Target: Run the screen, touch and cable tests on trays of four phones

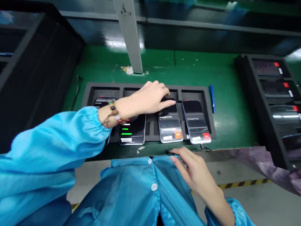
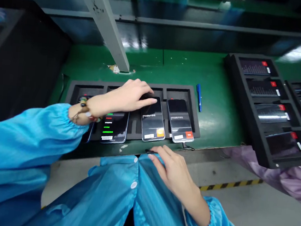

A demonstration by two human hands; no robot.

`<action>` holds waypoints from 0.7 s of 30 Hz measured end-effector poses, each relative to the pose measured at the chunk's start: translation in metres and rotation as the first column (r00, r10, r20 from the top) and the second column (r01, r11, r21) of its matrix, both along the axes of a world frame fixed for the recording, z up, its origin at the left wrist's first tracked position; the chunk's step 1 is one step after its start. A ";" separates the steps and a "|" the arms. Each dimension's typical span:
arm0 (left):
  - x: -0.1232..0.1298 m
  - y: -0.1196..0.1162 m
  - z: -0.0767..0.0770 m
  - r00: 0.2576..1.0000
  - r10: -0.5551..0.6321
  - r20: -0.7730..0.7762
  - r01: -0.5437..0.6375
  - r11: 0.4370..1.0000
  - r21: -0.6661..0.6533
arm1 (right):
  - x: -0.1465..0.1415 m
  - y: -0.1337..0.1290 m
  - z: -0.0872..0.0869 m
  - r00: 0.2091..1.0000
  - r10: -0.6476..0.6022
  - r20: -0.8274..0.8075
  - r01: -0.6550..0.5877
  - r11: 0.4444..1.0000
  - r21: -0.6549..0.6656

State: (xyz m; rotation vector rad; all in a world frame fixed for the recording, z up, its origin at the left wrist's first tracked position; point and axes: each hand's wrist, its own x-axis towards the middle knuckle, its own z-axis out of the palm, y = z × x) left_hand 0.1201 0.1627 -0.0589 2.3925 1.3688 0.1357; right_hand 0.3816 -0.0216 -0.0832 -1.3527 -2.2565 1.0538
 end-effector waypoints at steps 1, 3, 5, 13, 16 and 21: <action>0.003 0.009 -0.003 1.000 -0.013 -0.016 0.013 1.000 0.000 | 0.001 0.000 -0.002 1.000 0.001 -0.018 -0.001 1.000 0.003; 0.006 0.022 -0.008 1.000 -0.026 -0.016 0.026 0.999 -0.025 | 0.004 0.002 -0.004 0.998 -0.023 -0.066 0.023 1.000 -0.004; 0.007 0.029 -0.011 0.999 -0.037 -0.015 0.036 0.998 -0.060 | 0.005 0.004 -0.004 0.994 -0.061 -0.092 0.058 0.998 -0.036; 0.008 0.030 -0.005 1.000 -0.004 -0.019 0.002 0.989 -0.150 | 0.011 0.006 -0.003 0.992 -0.105 -0.073 0.093 0.983 -0.156; 0.009 0.030 0.000 1.000 0.013 -0.028 -0.018 0.983 -0.184 | 0.013 0.006 0.001 0.999 -0.041 -0.026 0.035 0.980 -0.198; 0.008 0.031 0.001 0.999 0.024 -0.033 -0.031 0.976 -0.217 | 0.013 0.011 0.010 0.998 0.063 -0.031 -0.069 0.960 -0.272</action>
